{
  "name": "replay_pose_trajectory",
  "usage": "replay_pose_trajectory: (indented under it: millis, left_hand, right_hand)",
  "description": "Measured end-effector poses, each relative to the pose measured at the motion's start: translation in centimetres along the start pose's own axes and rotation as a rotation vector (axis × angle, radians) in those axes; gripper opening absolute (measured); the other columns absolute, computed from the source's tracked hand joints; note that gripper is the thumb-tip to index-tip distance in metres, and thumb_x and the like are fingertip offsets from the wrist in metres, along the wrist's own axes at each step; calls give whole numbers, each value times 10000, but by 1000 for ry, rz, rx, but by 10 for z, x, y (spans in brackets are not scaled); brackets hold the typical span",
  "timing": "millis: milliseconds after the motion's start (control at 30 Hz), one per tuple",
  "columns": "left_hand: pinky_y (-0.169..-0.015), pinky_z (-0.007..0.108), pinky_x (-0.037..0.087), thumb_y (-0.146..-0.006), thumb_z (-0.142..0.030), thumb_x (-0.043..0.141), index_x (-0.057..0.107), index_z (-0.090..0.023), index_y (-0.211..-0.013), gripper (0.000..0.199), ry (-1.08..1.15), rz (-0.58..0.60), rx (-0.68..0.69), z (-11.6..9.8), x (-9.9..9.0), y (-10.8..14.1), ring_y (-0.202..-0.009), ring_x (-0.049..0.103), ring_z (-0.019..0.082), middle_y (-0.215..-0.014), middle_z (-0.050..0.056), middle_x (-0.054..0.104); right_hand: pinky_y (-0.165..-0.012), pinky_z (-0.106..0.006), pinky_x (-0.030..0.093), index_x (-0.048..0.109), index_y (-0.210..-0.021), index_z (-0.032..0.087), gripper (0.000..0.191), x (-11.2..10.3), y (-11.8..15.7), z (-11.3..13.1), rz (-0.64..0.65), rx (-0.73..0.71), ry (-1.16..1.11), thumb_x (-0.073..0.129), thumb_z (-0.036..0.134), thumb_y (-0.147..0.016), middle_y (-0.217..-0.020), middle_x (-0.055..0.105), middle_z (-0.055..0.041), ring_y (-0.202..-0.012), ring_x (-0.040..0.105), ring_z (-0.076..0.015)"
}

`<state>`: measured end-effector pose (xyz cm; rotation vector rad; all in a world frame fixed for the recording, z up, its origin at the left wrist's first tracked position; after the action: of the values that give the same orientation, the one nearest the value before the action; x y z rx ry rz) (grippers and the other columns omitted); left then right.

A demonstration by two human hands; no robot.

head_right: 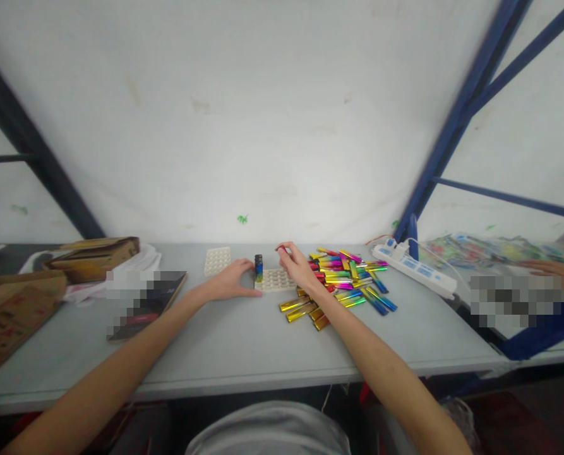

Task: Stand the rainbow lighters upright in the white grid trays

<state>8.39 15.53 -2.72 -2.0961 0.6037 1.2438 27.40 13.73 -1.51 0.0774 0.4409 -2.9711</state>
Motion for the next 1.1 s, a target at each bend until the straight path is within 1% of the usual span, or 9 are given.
replay_pose_trajectory:
  millis: [67, 133, 200, 267, 400, 567, 767, 900, 1100]
  left_hand:
    - [-990, 400, 508, -678, -653, 807, 679, -159, -1101, 663, 1, -1, 0, 0, 0, 0, -1108, 649, 328, -1181, 145, 696]
    - [-992, 400, 510, -679, -650, 805, 680, -167, -1099, 652, 1, -5, -1, 0, -1, 0, -1116, 647, 332, -1187, 143, 696]
    - [-995, 399, 511, -674, -656, 805, 683, -171, -1091, 651, -1, -6, -3, 0, -1, 0, -1123, 646, 339, -1184, 143, 696]
    - [-990, 398, 512, -668, -665, 804, 684, -173, -1087, 658, -1, 2, -7, 0, 0, 0, -1123, 646, 343, -1180, 143, 695]
    - [-980, 398, 506, -678, -652, 805, 681, -177, -1095, 644, 6, 10, -3, -1, -1, 0, -1118, 644, 332, -1200, 140, 694]
    - [-985, 396, 503, -682, -641, 809, 679, -171, -1108, 648, 10, 9, -9, -1, -1, 0, -1121, 644, 328, -1220, 147, 689]
    - [-979, 400, 515, -678, -656, 802, 683, -175, -1099, 649, -4, 0, -7, 0, -1, 0, -1109, 654, 335, -1181, 144, 700]
    - [-992, 403, 516, -681, -663, 798, 686, -183, -1097, 645, -4, 0, 1, -1, -1, 0, -1128, 649, 343, -1182, 142, 698]
    - [-990, 415, 517, -689, -659, 794, 680, -180, -1117, 652, -4, 11, -9, 0, -1, 0, -1131, 645, 346, -1207, 152, 691]
  right_hand:
    - [-485, -243, 261, 602, -938, 227, 439, -1, 0, 3, -66, -104, 191, 512, 657, -932, -605, 374, 65, -526, 338, -120]
    - [-545, -262, 299, 588, -773, 204, 478, -2, 1, 7, -131, -194, 364, 477, 633, -950, -613, 409, 38, -585, 388, -132]
    - [-568, -274, 287, 482, -629, 209, 513, -2, 3, 10, -188, -227, 467, 488, 621, -936, -592, 374, 36, -593, 375, -131]
    - [-564, -280, 256, 378, -571, 223, 519, -4, 5, 11, -243, -228, 515, 509, 598, -905, -568, 312, 44, -573, 333, -123]
    - [-561, -279, 236, 337, -542, 233, 433, -5, 7, 11, -302, -220, 552, 488, 497, -850, -549, 283, 45, -556, 306, -118]
    - [-565, -276, 244, 356, -554, 233, 354, -3, 7, 12, -295, -221, 564, 469, 434, -822, -541, 322, 42, -570, 333, -128]
    - [-570, -283, 249, 362, -565, 232, 423, -2, 8, 13, -285, -225, 563, 490, 508, -860, -542, 347, 42, -565, 336, -130]
    - [-578, -288, 257, 371, -591, 228, 480, 1, 9, 12, -240, -258, 562, 508, 563, -906, -555, 376, 43, -581, 347, -132]
    - [-573, -289, 247, 348, -578, 232, 371, 3, 8, 10, -224, -252, 590, 504, 416, -860, -544, 356, 46, -569, 348, -133]
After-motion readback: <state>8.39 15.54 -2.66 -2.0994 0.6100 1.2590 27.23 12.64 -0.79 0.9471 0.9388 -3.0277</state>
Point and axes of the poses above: each hand's wrist, its own y-axis away from the middle knuckle, its own x-axis out of the palm, z = x × y, the point moved 6 cm from there along -y, towards the middle knuckle
